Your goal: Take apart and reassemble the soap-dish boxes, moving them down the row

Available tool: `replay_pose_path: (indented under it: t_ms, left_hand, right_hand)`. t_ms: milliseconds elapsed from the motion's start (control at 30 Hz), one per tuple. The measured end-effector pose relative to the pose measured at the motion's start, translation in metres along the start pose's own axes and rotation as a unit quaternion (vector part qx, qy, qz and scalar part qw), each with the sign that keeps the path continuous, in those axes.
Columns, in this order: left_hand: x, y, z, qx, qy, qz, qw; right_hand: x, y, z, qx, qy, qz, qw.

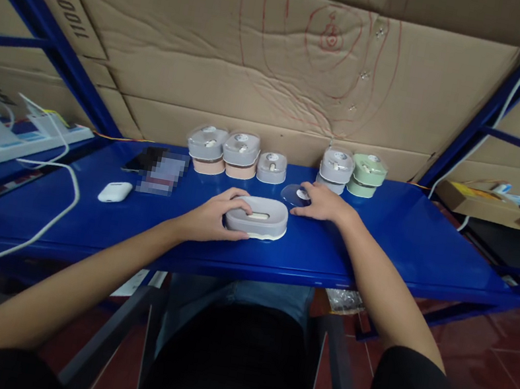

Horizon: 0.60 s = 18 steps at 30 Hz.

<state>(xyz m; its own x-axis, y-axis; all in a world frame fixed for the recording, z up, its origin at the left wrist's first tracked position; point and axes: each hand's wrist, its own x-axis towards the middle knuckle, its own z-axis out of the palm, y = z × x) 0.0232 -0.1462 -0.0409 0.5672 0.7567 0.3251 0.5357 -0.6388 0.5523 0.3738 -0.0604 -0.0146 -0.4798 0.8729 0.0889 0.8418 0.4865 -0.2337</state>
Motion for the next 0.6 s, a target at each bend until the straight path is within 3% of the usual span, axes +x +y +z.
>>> replay_pose_path:
  t_ms: [167, 300, 467, 600]
  left_hand:
    - [0.000, 0.005, 0.002, 0.046, -0.024, -0.004, 0.999]
    - [0.000, 0.004, 0.007, 0.068, -0.015, -0.008, 0.998]
    - [0.006, -0.010, 0.012, -0.093, 0.022, -0.049, 0.994]
    - [0.010, -0.019, 0.013, -0.166, 0.026, -0.045, 0.985]
  right_hand:
    - [-0.005, -0.016, -0.009, 0.028, 0.079, -0.019, 0.996]
    - [-0.010, -0.039, -0.013, 0.103, 0.160, -0.089, 0.978]
    - [-0.013, -0.068, -0.002, 0.143, 0.107, -0.216, 0.960]
    - [-0.008, -0.079, 0.011, 0.143, 0.057, -0.255, 0.955]
